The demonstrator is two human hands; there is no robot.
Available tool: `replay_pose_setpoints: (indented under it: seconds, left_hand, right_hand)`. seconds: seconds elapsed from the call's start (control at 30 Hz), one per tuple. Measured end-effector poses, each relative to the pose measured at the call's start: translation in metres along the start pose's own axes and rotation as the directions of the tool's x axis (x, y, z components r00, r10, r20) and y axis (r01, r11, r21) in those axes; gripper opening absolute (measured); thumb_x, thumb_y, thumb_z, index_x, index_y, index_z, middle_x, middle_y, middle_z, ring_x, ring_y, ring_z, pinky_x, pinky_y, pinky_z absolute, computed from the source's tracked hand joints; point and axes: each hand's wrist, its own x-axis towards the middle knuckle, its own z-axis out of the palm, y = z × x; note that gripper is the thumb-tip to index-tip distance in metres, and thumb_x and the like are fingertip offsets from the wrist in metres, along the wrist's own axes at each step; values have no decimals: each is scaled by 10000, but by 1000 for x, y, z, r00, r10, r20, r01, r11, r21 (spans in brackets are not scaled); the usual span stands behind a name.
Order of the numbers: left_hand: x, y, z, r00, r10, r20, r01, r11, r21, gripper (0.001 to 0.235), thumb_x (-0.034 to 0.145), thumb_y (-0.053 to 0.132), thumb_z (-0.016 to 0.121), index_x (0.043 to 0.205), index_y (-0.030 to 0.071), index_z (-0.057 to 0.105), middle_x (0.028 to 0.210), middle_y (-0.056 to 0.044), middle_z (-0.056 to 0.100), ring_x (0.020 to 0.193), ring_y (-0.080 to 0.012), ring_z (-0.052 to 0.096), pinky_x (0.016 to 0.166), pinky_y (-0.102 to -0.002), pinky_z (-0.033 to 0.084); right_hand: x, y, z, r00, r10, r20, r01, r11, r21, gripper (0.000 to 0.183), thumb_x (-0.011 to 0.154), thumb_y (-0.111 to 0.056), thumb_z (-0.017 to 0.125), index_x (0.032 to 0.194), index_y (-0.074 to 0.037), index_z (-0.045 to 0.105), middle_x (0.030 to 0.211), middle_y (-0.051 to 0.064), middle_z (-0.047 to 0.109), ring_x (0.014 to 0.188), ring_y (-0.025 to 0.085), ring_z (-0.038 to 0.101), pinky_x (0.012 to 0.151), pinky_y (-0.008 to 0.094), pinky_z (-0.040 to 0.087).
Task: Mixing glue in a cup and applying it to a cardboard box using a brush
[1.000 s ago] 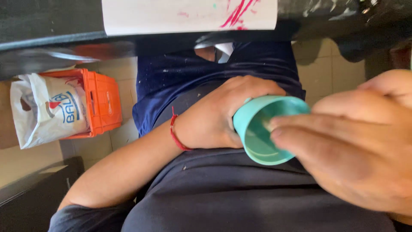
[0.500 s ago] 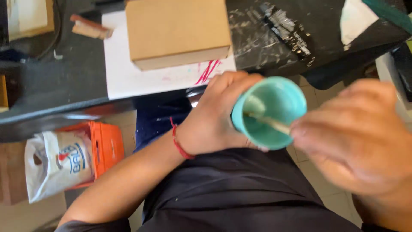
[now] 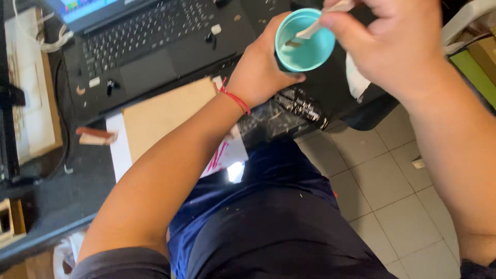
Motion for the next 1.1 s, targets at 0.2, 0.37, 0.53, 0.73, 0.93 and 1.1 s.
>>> replay_pose_setpoints:
  seconds: [0.2,0.37,0.53,0.73,0.93,1.1]
  left_hand:
    - [42,-30,-2,970,-231,80,225,971,77,945,645,199,933,1403,205,367,1261,-38,685,1167,-228,641,981,-300,467]
    - [58,-65,5,964,-224,140,210,972,109,946,601,227,949,1377,194,407,1202,-57,718,1111,-221,663,962,-292,463]
    - [56,-51,-3,853,-479,209,489,872,4,913,667,213,889,1416,221,367,1226,25,649,969,-151,635,854,-284,519]
    - [50,-86,6,956,-251,154,249,968,30,958,645,236,949,1398,158,361,1306,-33,650,1217,-229,625,1003,-315,457]
    - [54,-69,-1,901,-384,202,392,920,1,870,651,240,906,1345,221,383,1175,-11,718,1090,-212,677,917,-292,497]
    - [51,-85,7,934,-317,164,321,947,-3,889,633,249,933,1339,217,393,1175,-13,727,1098,-225,688,921,-305,494]
  right_hand:
    - [9,36,19,999,3,51,-3,1000,8,117,1100,49,830,1064,-14,738,982,80,708,895,234,635,829,376,459]
    - [-12,64,54,998,-53,-41,56,995,81,139,1040,34,837,1015,29,699,1039,170,754,933,315,710,858,454,491]
    - [-23,77,83,972,-122,-200,134,990,49,201,949,147,846,942,59,666,970,208,750,846,342,721,729,434,534]
    - [-18,76,95,983,-30,-183,24,999,-32,140,965,144,759,937,35,676,891,179,698,785,336,637,743,420,505]
    - [-27,72,94,997,79,-6,-79,982,-169,509,908,244,638,1226,-141,732,930,92,486,760,296,440,641,403,397]
    - [-8,52,70,966,110,234,-46,964,-262,367,956,96,623,1310,8,665,1024,185,562,849,382,551,704,470,477]
